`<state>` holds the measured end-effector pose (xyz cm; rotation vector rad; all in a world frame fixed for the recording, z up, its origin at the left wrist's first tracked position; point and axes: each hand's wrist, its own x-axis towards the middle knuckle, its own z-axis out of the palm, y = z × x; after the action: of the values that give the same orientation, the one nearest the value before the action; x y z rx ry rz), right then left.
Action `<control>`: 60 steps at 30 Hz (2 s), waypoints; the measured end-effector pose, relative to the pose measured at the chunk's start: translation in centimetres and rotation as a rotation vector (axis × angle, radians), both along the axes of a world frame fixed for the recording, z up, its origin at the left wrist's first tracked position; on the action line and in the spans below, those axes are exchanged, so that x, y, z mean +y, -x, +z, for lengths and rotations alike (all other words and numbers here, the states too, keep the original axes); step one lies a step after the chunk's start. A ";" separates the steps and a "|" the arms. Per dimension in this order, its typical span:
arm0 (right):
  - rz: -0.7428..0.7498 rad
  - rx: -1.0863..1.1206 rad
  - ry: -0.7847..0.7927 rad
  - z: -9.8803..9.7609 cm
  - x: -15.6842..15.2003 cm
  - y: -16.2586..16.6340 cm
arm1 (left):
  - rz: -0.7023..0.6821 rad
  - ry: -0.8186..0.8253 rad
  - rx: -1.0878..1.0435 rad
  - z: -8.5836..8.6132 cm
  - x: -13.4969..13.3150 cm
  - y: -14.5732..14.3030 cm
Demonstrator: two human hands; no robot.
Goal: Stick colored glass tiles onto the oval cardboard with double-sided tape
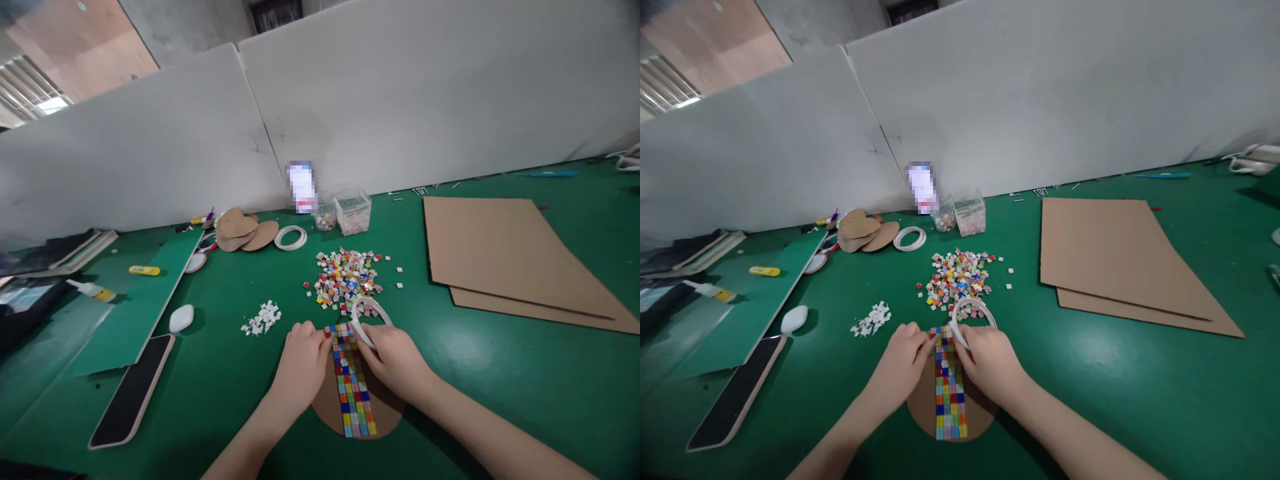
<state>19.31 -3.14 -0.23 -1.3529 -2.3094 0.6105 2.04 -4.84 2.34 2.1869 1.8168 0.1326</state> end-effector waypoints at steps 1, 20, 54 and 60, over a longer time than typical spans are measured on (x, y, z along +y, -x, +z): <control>0.001 0.001 0.002 0.0 0.0 0.0 | -0.001 0.010 -0.004 0.0 0.0 0.1; 0.025 -0.028 -0.007 0.1 0.2 0.0 | 0.067 -0.105 0.034 -1.1 -0.8 -0.9; 0.032 -0.078 -0.014 0.2 0.3 0.0 | -0.044 -0.273 0.366 -1.6 -0.1 -0.6; 0.020 -0.066 0.012 0.3 0.3 -0.1 | 0.081 -0.202 0.180 -0.7 -0.5 0.4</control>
<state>19.36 -2.88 0.09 -1.3767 -2.3775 0.5951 1.62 -5.38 1.67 2.3282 2.0727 0.1467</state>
